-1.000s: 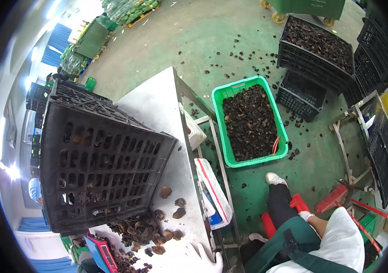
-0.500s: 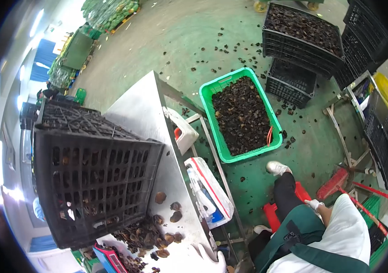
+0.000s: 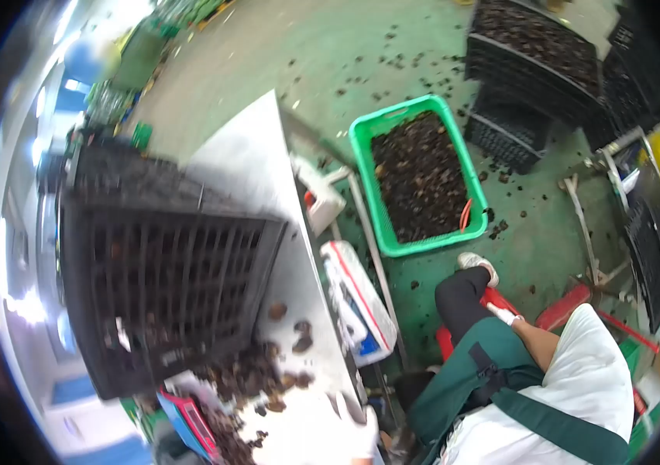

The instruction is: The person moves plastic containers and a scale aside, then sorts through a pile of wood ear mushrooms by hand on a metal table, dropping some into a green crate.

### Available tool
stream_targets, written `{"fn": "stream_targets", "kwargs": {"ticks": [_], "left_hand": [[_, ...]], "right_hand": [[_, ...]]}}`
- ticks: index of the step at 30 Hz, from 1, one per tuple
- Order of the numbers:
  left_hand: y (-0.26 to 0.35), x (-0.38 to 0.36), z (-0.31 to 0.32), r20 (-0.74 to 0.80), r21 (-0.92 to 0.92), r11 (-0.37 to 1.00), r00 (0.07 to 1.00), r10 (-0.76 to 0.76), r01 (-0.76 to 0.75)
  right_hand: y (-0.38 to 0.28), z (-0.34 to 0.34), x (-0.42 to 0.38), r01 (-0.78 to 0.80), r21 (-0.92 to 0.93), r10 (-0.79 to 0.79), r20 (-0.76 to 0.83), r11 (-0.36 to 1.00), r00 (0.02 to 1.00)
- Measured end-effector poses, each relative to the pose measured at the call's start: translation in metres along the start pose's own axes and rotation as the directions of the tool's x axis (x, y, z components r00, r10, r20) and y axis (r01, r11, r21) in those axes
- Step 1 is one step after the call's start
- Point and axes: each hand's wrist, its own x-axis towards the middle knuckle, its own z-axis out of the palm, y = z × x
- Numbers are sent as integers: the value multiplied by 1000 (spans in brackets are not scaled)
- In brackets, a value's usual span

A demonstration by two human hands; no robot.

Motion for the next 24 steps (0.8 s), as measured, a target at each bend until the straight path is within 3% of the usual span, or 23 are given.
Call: {"fn": "stream_targets", "kwargs": {"ticks": [1,5,8,10,11,12,13,14,15,17,18,19,20,22,23,24], "left_hand": [[0,1,4,27,-66,994,996,-82,84],[-15,0,22,-97,-293,956,995,-18,-12],[-15,-1,20,-122,-336,942,992,-29,-14],[-13,3,17,-230,-267,956,971,59,-122],[-11,5,13,-297,-197,961,946,128,-192],[-12,9,18,-333,-222,953,934,126,-208],[-15,8,22,-364,-240,942,921,136,-234],[-15,10,24,-374,-235,944,918,133,-232],[-15,11,25,-386,-230,945,913,131,-233],[-18,12,29,-425,-222,938,893,151,-264],[-19,11,31,-434,-224,936,888,154,-271],[-21,13,32,-451,-222,933,878,159,-282],[-20,14,33,-479,-213,936,865,150,-281],[-18,14,34,-491,-232,931,860,139,-283],[-17,14,33,-495,-234,928,857,141,-288],[-17,14,32,-492,-250,925,860,132,-285]], "right_hand": [[3,-5,8,29,-38,-30,-17,999,999],[21,-21,46,157,-154,-174,-99,975,980],[38,-40,99,352,-232,-397,-186,907,899],[41,-59,150,560,-262,-617,-273,786,738],[18,-67,117,592,-307,-667,-364,745,651],[-3,-73,94,667,-237,-682,-481,706,551],[-21,-80,90,766,2,-639,-550,642,538],[-40,-86,96,857,-80,-696,-625,509,355],[-73,-84,48,916,64,-657,-677,396,332],[-126,-76,-17,936,214,-657,-668,280,350],[-146,-67,-55,955,135,-727,-623,263,288],[-166,-48,-101,953,172,-752,-586,249,302],[-182,-34,-123,977,114,-828,-519,179,212],[-204,4,-150,995,35,-936,-338,94,100],[-211,29,-153,973,201,-964,-212,116,158],[-212,53,-143,978,188,-992,-71,88,102]]}}
